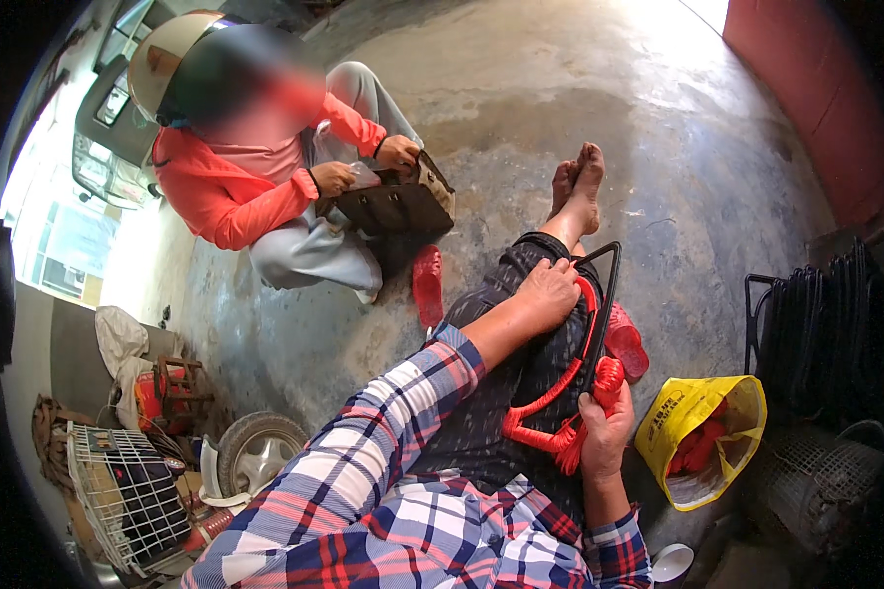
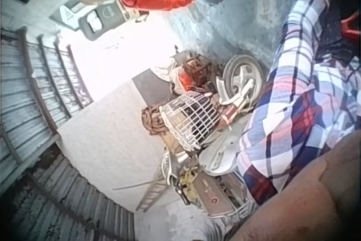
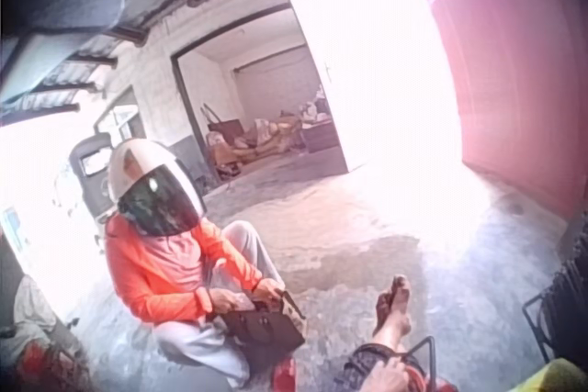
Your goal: Wrapping or winding red yarn onto a red plastic circular frame or tool.
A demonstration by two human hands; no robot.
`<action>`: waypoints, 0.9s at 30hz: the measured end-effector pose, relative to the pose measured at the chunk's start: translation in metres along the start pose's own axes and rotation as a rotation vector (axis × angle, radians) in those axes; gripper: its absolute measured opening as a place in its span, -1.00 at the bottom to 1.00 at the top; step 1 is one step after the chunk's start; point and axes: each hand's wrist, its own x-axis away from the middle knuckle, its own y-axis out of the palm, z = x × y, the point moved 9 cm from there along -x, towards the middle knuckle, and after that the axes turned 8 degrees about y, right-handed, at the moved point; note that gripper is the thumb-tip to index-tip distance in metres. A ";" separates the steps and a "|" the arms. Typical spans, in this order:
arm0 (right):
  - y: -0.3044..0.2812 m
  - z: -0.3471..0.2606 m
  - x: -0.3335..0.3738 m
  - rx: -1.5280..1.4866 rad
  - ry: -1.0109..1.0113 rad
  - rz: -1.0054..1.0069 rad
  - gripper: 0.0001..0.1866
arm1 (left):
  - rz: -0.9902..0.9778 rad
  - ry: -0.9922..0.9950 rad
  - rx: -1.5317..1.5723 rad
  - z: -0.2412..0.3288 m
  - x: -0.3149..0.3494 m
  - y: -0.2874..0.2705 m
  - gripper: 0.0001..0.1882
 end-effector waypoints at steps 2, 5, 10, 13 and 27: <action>0.001 -0.001 0.000 0.000 0.000 0.002 -0.48 | 0.020 -0.003 0.006 -0.002 0.000 -0.002 -0.75; 0.002 -0.001 0.000 -0.019 0.002 0.001 -0.49 | -0.015 -0.002 0.009 -0.001 -0.002 0.000 -0.75; 0.003 -0.002 0.000 -0.010 0.017 0.002 -0.50 | 0.023 -0.004 0.009 -0.002 0.001 0.002 -0.74; 0.001 -0.001 0.000 0.003 0.016 0.007 -0.51 | 0.002 0.003 0.011 -0.001 -0.002 -0.001 -0.74; 0.002 -0.001 0.000 -0.011 0.009 -0.003 -0.50 | -0.004 -0.004 0.018 -0.001 -0.001 0.000 -0.74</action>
